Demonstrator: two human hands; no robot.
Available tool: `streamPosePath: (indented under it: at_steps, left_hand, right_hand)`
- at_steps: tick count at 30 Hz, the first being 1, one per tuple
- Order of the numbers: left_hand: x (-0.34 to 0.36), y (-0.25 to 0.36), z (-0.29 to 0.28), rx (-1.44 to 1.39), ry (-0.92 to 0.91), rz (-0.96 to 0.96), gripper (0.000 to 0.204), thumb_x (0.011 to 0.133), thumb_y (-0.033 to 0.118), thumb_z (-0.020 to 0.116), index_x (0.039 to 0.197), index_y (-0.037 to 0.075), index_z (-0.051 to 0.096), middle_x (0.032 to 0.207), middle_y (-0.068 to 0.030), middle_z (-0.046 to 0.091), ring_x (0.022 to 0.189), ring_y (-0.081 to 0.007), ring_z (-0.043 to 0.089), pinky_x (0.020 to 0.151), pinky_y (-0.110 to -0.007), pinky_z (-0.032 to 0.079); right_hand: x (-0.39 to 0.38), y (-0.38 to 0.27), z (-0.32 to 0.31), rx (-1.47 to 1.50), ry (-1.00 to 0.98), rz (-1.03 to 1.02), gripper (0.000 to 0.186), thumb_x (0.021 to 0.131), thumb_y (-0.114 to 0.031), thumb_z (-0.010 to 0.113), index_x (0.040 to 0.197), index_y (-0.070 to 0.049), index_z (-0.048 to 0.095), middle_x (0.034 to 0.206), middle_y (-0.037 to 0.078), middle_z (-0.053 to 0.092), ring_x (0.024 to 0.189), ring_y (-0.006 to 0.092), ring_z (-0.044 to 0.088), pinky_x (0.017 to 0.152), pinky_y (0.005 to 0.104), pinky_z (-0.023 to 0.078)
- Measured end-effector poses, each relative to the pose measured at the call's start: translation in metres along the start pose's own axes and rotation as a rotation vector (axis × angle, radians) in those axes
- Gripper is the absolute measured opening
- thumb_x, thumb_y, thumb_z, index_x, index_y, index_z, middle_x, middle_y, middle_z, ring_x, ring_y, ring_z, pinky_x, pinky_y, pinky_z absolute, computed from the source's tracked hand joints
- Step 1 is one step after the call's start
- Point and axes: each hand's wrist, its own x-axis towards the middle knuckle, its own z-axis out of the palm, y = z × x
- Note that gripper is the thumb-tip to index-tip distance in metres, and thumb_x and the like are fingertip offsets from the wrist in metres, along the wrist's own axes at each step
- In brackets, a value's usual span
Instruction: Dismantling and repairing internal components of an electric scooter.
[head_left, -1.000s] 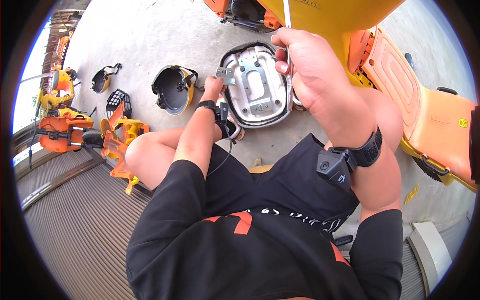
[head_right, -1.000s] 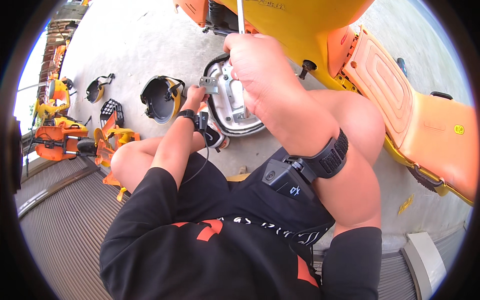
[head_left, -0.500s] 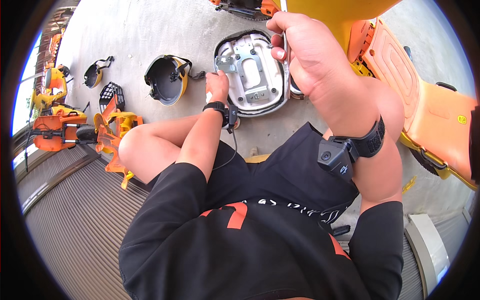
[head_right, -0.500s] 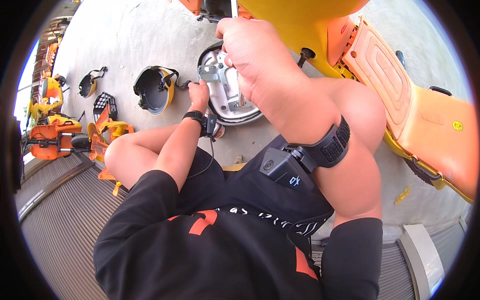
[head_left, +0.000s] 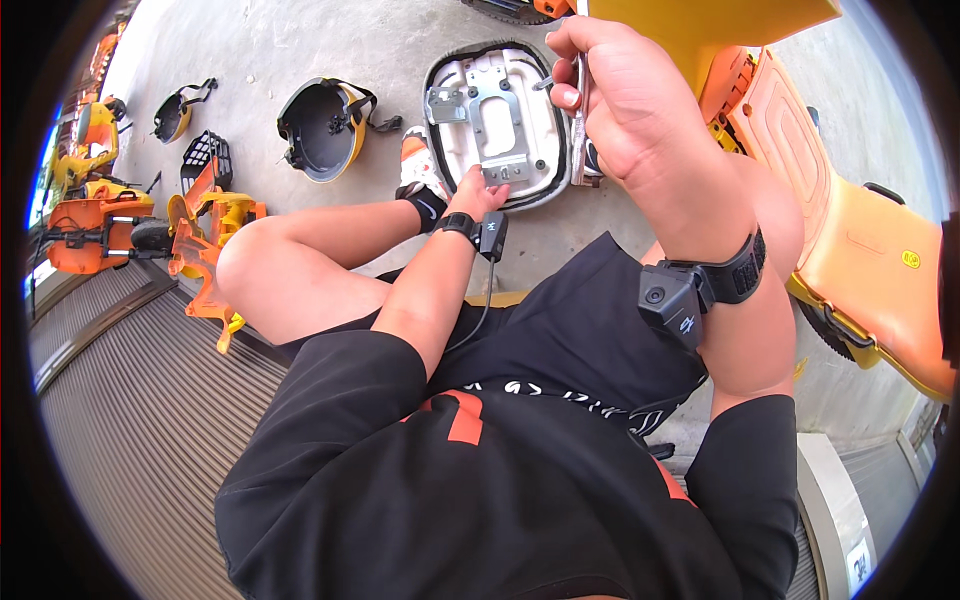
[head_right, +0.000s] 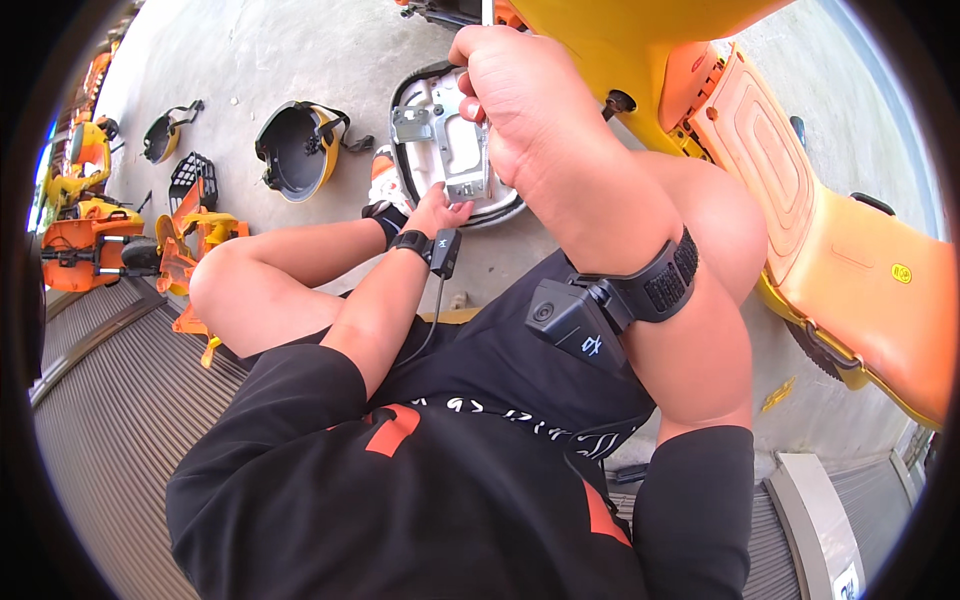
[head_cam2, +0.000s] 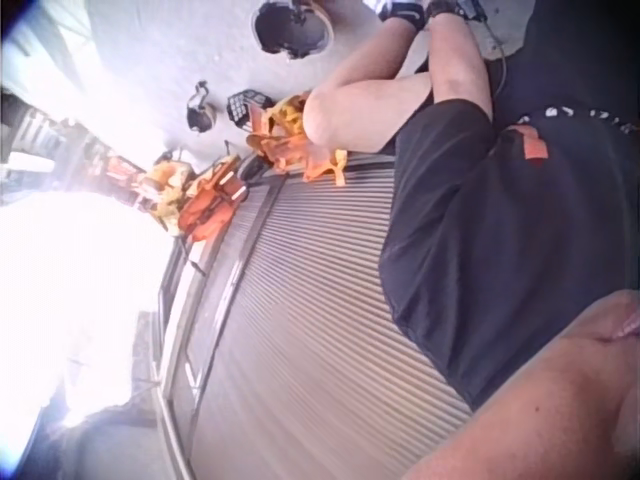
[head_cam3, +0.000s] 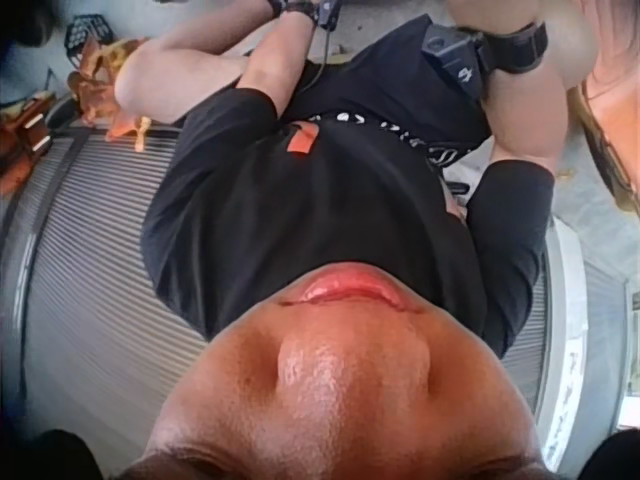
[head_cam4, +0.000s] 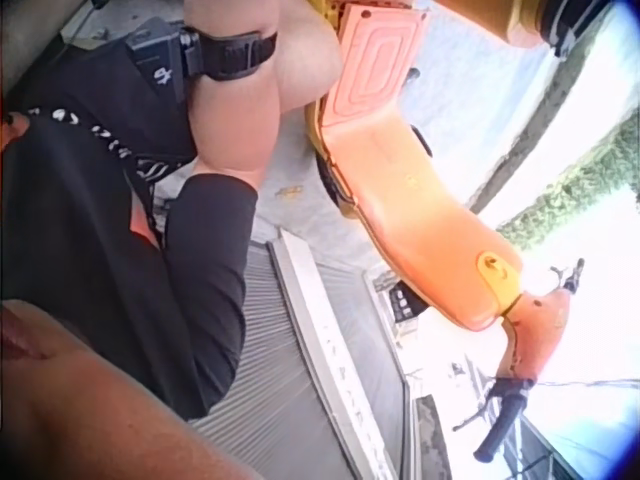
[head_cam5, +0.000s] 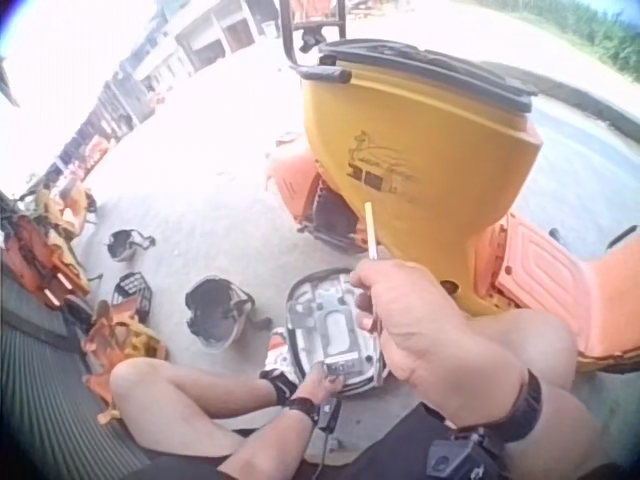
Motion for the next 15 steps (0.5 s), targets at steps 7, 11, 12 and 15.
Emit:
streamPosePath:
  at_steps: [7, 11, 12, 15]
  left_hand:
    - [0.013, -0.009, 0.004, 0.144, -0.013, 0.030, 0.061, 0.088, 0.044, 0.079, 0.132, 0.015, 0.048, 0.110, -0.0146, 0.046, 0.090, -0.0286, 0.054, 0.060, -0.033, 0.049]
    - [0.004, -0.004, 0.006, 0.130, 0.042, -0.052, 0.056, 0.087, 0.045, 0.080, 0.126, 0.015, 0.052, 0.106, -0.0149, 0.052, 0.083, -0.0256, 0.055, 0.053, -0.028, 0.041]
    - [0.002, -0.002, 0.007, 0.172, 0.043, -0.039, 0.051, 0.089, 0.047, 0.076, 0.123, 0.016, 0.054, 0.104, -0.0136, 0.053, 0.080, -0.0250, 0.055, 0.052, -0.029, 0.040]
    - [0.002, 0.001, 0.007, 0.248, 0.003, -0.051, 0.040, 0.094, 0.051, 0.068, 0.116, 0.020, 0.057, 0.099, -0.0107, 0.056, 0.073, -0.0235, 0.053, 0.052, -0.032, 0.038]
  right_hand:
    - [-0.001, 0.001, 0.005, 0.018, 0.037, -0.020, 0.008, 0.085, -0.003, 0.064, 0.086, -0.002, 0.057, 0.079, 0.006, 0.051, 0.071, 0.0144, 0.048, 0.057, 0.0291, 0.039]
    - [-0.003, 0.002, 0.009, 0.010, 0.055, -0.055, 0.008, 0.080, -0.003, 0.060, 0.079, -0.001, 0.053, 0.071, 0.007, 0.047, 0.060, 0.0145, 0.042, 0.054, 0.0313, 0.035]
    - [-0.003, 0.002, 0.008, 0.014, 0.054, -0.054, 0.008, 0.080, -0.002, 0.060, 0.079, -0.001, 0.053, 0.070, 0.006, 0.047, 0.060, 0.0145, 0.042, 0.054, 0.0314, 0.035]
    - [0.001, 0.004, 0.003, 0.052, 0.064, -0.059, 0.008, 0.080, -0.002, 0.060, 0.079, -0.001, 0.052, 0.069, 0.006, 0.046, 0.058, 0.0145, 0.041, 0.054, 0.0314, 0.035]
